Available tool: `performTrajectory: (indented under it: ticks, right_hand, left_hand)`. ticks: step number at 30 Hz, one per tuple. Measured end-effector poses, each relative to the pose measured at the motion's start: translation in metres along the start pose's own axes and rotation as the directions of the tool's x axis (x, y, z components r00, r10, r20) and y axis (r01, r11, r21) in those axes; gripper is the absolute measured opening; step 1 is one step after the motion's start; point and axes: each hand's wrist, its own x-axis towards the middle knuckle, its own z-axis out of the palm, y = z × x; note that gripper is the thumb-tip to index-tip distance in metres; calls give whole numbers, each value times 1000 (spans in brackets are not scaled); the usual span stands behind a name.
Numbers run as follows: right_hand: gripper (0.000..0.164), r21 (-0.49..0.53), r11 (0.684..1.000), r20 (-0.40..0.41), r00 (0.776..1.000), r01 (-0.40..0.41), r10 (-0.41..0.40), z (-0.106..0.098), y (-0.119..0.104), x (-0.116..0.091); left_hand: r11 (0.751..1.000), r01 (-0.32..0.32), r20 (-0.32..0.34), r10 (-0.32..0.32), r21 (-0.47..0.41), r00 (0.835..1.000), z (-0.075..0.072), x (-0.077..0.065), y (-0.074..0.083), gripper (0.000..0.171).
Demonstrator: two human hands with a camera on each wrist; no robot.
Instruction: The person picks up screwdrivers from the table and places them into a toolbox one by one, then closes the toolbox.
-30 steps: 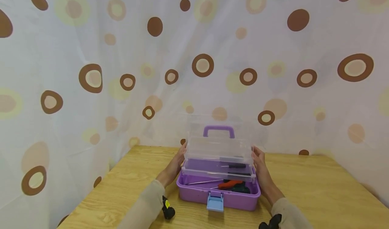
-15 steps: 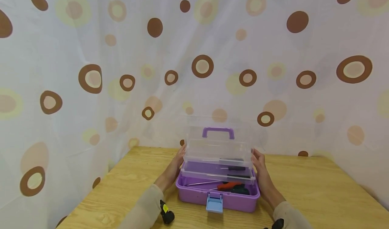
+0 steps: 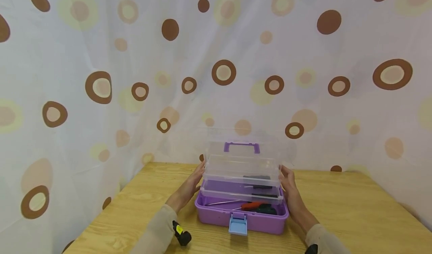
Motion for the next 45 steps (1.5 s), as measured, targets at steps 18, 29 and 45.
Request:
performTrajectory:
  ticks: [18,29,45]
  right_hand:
    - [69,-33,999,30,999,-30,31,-2,-2,-7]
    - [60,-32,1000,-38,999,1,-2,2,-5,-9]
    - [56,-143,983,-126,987,-114,96,8,-14,-5]
  left_hand:
    - [999,-25,45,26,-23,999,-3,-6,4,74]
    - [996,-80,3,80,-26,997,-7,-3,2,70]
    - [982,-173,-158,182,73,971,4,2,4,63]
